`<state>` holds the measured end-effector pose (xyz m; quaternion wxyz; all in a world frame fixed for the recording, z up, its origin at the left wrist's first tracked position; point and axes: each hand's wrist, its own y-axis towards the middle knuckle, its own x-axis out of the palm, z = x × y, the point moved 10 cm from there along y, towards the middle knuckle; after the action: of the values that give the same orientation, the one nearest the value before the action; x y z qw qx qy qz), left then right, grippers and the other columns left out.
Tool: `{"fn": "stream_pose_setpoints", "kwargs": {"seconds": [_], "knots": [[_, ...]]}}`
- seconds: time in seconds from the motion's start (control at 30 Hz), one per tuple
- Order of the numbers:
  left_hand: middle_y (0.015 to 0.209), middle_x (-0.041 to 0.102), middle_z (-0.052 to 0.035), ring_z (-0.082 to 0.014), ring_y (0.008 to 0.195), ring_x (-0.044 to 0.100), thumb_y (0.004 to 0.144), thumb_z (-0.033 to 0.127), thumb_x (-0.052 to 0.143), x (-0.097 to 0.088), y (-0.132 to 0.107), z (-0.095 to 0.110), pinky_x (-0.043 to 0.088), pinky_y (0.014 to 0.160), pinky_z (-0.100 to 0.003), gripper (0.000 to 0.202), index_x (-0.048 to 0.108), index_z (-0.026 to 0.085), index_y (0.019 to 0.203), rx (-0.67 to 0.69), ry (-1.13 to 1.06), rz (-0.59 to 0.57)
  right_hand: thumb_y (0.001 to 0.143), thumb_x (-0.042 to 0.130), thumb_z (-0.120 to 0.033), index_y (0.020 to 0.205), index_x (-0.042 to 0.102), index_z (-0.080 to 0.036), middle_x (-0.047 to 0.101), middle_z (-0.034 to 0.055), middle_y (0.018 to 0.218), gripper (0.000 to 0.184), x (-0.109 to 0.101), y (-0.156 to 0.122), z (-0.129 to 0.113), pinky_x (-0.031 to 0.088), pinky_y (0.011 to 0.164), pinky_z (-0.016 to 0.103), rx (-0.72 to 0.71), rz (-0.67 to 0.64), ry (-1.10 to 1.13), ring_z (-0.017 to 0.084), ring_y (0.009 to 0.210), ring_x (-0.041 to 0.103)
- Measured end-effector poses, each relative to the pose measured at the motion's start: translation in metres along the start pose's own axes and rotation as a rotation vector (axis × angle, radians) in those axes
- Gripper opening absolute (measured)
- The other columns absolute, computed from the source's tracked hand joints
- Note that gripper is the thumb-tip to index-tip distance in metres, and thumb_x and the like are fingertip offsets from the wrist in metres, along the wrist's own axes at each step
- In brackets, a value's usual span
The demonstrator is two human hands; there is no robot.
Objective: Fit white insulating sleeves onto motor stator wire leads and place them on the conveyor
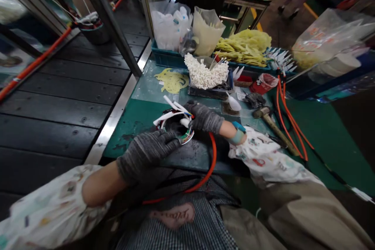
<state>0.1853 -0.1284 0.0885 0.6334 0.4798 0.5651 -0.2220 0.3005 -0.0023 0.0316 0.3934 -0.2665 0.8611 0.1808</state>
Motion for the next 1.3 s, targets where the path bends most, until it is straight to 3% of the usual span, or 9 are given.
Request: {"fn": "stream_pose_setpoints", "kwargs": {"seconds": [0.13,0.23,0.37,0.5,0.7,0.93,1.07,1.17,1.3], "knots": [[0.117,0.085,-0.0049,-0.0248,0.099,0.078,0.098,0.001,0.062,-0.013,0.002,-0.004,0.059,0.077,-0.036,0.039,0.078,0.025,0.125,0.047,0.074,-0.032,0.084,0.085,-0.017,0.104,0.085,-0.021,0.082,0.0005,0.108,0.021,0.012,0.046,-0.025,0.062,0.104,0.031,-0.207,-0.279,0.147,0.016,0.102,0.076],[0.112,0.086,-0.0036,-0.0240,0.104,0.078,0.096,0.001,0.059,-0.021,-0.003,-0.004,0.058,0.086,-0.039,0.038,0.080,0.025,0.116,-0.001,0.114,0.024,0.083,0.092,-0.019,0.113,0.085,-0.022,0.083,-0.0003,0.112,0.031,0.015,0.055,-0.037,0.062,0.100,0.030,-0.273,-0.348,0.160,0.016,0.103,0.076],[0.133,0.084,-0.0022,-0.0264,0.136,0.071,0.101,0.026,0.068,-0.009,-0.017,-0.011,0.051,0.119,-0.045,0.025,0.079,0.029,0.124,-0.142,-0.037,0.094,0.093,0.092,-0.030,0.140,0.077,-0.023,0.077,0.0083,0.140,0.049,-0.037,0.043,-0.014,0.059,0.113,0.039,-0.116,0.080,-0.113,0.024,0.124,0.072],[0.128,0.083,-0.0035,-0.0234,0.132,0.073,0.102,0.041,0.080,0.011,-0.028,-0.017,0.053,0.119,-0.039,0.019,0.076,0.029,0.116,-0.192,-0.060,0.214,0.099,0.082,-0.029,0.133,0.079,-0.020,0.068,0.0187,0.153,0.035,-0.097,0.019,0.027,0.041,0.128,0.064,0.196,0.455,-0.423,0.040,0.145,0.056],[0.120,0.081,-0.0068,-0.0237,0.121,0.075,0.105,0.040,0.078,0.015,-0.033,-0.013,0.058,0.112,-0.042,0.020,0.068,0.026,0.114,-0.268,-0.014,0.326,0.102,0.072,-0.026,0.123,0.078,-0.021,0.068,0.0139,0.156,0.023,-0.109,0.028,0.051,0.035,0.128,0.058,0.401,0.489,-0.470,0.035,0.148,0.051],[0.111,0.080,-0.0059,-0.0260,0.110,0.073,0.101,0.037,0.080,0.009,-0.028,-0.008,0.056,0.103,-0.043,0.022,0.070,0.026,0.116,-0.396,0.032,0.371,0.106,0.068,-0.027,0.112,0.078,-0.017,0.071,0.0149,0.154,0.015,-0.106,0.032,0.046,0.033,0.128,0.059,0.349,0.475,-0.388,0.035,0.152,0.047],[0.110,0.082,-0.0037,-0.0258,0.112,0.073,0.101,0.038,0.080,0.010,-0.027,-0.007,0.055,0.106,-0.042,0.028,0.067,0.028,0.124,-0.414,0.021,0.358,0.097,0.084,-0.026,0.109,0.080,-0.020,0.072,0.0125,0.151,0.013,-0.108,0.029,0.043,0.035,0.128,0.064,0.269,0.477,-0.358,0.037,0.149,0.050],[0.114,0.082,-0.0024,-0.0257,0.115,0.074,0.103,0.039,0.077,0.014,-0.029,-0.009,0.055,0.109,-0.043,0.029,0.067,0.029,0.128,-0.418,0.027,0.316,0.094,0.088,-0.031,0.104,0.080,-0.023,0.077,0.0135,0.140,0.015,-0.112,0.025,0.037,0.044,0.123,0.065,0.148,0.526,-0.308,0.037,0.135,0.061],[0.115,0.083,-0.0019,-0.0251,0.116,0.074,0.105,0.045,0.075,0.020,-0.034,-0.011,0.055,0.110,-0.045,0.023,0.069,0.030,0.122,-0.400,0.022,0.301,0.099,0.077,-0.034,0.096,0.069,-0.028,0.080,0.0062,0.103,0.011,-0.133,0.001,0.020,0.062,0.097,0.048,0.027,0.716,-0.067,0.024,0.095,0.073]]}}
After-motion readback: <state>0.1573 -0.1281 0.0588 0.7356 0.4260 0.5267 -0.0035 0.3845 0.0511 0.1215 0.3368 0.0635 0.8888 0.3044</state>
